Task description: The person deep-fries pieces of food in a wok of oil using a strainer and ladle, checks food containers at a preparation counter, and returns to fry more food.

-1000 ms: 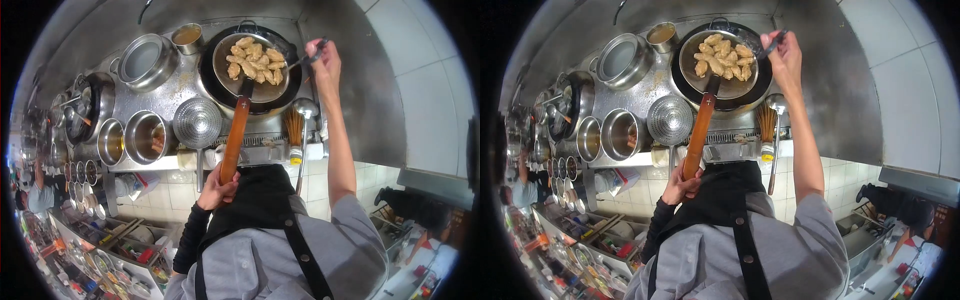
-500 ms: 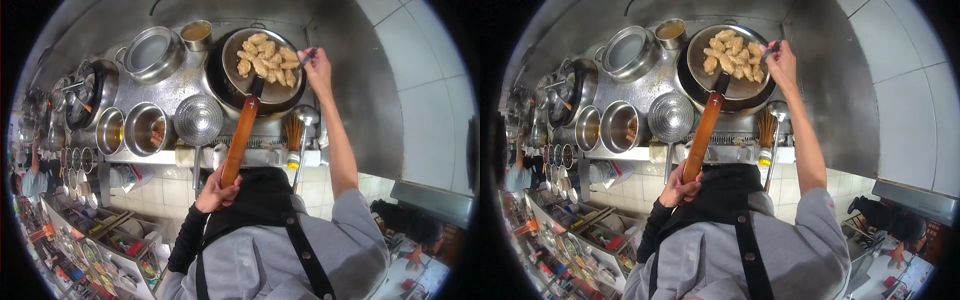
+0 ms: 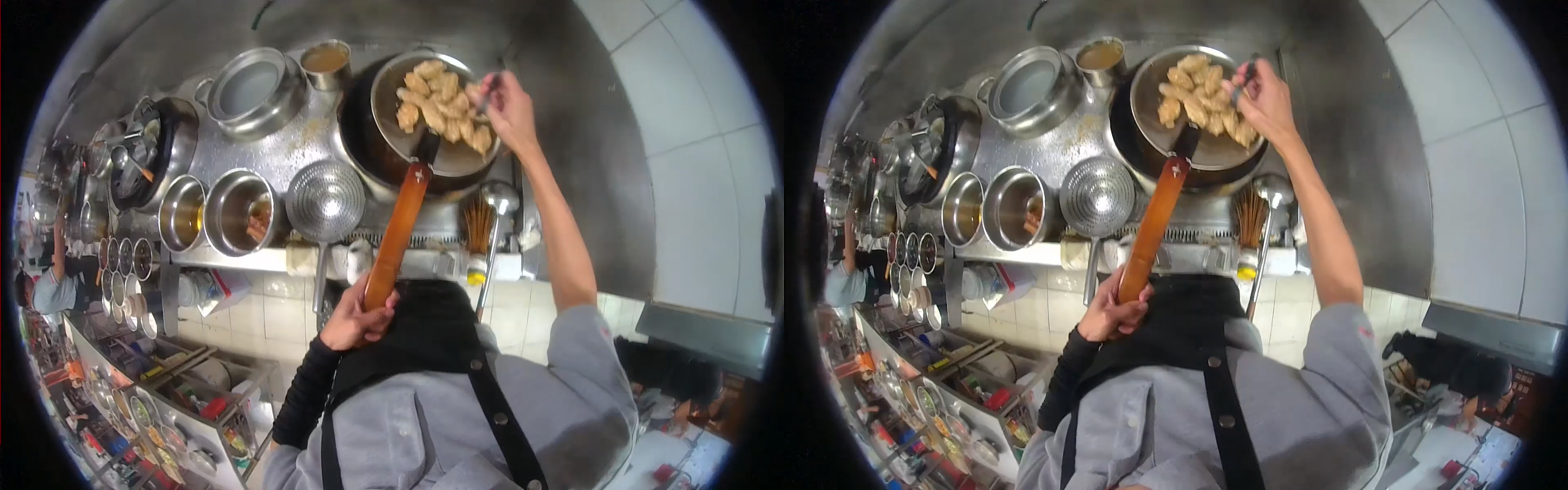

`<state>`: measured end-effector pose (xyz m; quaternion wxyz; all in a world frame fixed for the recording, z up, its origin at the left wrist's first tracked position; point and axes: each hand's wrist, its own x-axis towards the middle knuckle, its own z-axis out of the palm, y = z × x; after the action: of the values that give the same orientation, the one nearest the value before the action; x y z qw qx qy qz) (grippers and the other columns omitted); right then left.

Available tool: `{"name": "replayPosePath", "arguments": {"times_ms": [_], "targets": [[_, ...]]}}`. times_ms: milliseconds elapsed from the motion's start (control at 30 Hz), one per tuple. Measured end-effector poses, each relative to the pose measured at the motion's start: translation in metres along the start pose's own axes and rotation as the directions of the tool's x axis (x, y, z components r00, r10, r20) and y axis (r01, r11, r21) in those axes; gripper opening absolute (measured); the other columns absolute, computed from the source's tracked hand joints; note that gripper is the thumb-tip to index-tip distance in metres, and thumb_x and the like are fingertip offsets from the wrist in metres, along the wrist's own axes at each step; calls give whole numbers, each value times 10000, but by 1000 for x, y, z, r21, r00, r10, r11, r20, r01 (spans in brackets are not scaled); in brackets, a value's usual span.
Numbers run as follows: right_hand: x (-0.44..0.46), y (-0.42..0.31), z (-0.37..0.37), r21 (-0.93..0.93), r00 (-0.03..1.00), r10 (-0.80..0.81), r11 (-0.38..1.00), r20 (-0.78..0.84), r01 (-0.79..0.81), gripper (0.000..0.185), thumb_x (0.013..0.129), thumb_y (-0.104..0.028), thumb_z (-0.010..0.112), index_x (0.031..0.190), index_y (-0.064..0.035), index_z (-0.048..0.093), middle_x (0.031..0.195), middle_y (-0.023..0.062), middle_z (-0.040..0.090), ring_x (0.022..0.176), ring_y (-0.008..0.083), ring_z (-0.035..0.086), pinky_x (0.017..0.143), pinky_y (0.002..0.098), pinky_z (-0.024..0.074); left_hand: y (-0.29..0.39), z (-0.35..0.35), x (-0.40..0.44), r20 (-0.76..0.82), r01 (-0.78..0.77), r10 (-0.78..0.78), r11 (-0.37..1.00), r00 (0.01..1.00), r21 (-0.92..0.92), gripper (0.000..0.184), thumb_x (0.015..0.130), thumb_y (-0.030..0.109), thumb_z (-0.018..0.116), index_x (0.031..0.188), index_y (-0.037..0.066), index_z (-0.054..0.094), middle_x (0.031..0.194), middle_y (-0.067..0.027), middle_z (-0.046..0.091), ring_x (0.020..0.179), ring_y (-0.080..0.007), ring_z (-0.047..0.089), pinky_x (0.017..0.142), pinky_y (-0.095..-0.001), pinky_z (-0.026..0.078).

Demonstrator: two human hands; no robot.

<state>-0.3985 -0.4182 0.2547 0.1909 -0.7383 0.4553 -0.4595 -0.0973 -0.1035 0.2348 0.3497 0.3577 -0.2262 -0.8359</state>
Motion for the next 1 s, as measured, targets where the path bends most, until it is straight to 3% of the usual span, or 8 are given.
{"name": "replayPosePath", "arguments": {"times_ms": [100, 200, 333, 600, 667, 800, 867, 1000], "targets": [[11, -24, -6, 263, 994, -40, 962, -106, 67, 167, 964, -88, 707, 1067, -60, 578, 972, 5, 627, 780, 77, 568, 750, 258, 497, -4, -5, 2, 30, 1, 1, 998, 1000, -62, 713, 918, -130, 576, 1532, 134, 329, 1019, -14, 518, 618, -47, 430, 478, -198, 323], [2, -14, 23, -102, 974, 129, 989, 187, -112, 258, 924, -172, 765, 1053, -62, 570, 902, 4, 631, 722, 54, 531, 651, 235, 434, -4, -4, 1, 38, 41, -38, 997, 999, -67, 733, 912, -135, 578, 1542, 133, 316, 1023, -22, 518, 618, -44, 428, 478, -198, 323], [36, -14, -15, 170, 979, -75, 980, -190, 108, 384, 845, -303, 858, 989, -57, 599, 788, -27, 598, 639, 53, 452, 570, 274, 399, -5, -2, 0, 32, 33, -30, 994, 999, -109, 709, 894, -138, 580, 1510, 114, 332, 1032, -26, 517, 611, -41, 426, 473, -199, 322], [29, -16, -39, 161, 955, 101, 985, -278, -57, 381, 905, -360, 816, 971, -37, 625, 841, 33, 649, 770, 98, 578, 699, 281, 491, -6, -2, -3, 28, 18, -16, 998, 999, -61, 686, 893, -144, 564, 1493, 98, 339, 1037, -28, 512, 624, -42, 425, 478, -203, 331], [21, 19, -23, -89, 963, 230, 966, -140, -243, 364, 900, -318, 828, 998, -39, 617, 887, 23, 659, 789, 87, 578, 717, 250, 481, -6, -3, -1, 50, 22, -19, 999, 999, -50, 680, 895, -144, 562, 1490, 100, 342, 1040, -28, 513, 632, -43, 430, 480, -203, 331], [42, -9, -48, 174, 946, 53, 985, -319, 4, 334, 940, -324, 781, 1007, -42, 615, 890, 14, 653, 786, 112, 584, 727, 283, 493, -2, -1, 6, 52, -5, 8, 998, 999, -68, 662, 901, -141, 560, 1478, 104, 351, 1047, -28, 518, 639, -45, 439, 482, -203, 330], [48, 4, -39, -143, 971, -6, 989, -239, -30, 351, 948, -329, 762, 1009, -18, 611, 884, 74, 673, 772, 156, 601, 728, 327, 503, -3, 0, 2, 53, 24, -21, 998, 998, -58, 654, 902, -137, 564, 1473, 105, 356, 1049, -28, 521, 638, -47, 444, 481, -204, 330], [64, 45, -19, -58, 981, 22, 998, -194, -34, 392, 914, -369, 786, 1013, -29, 619, 835, 79, 671, 729, 190, 615, 694, 348, 503, 0, 0, 4, 56, 4, -2, 999, 998, -43, 644, 908, -128, 578, 1468, 105, 361, 1045, -29, 527, 622, -54, 449, 479, -206, 334]]}}
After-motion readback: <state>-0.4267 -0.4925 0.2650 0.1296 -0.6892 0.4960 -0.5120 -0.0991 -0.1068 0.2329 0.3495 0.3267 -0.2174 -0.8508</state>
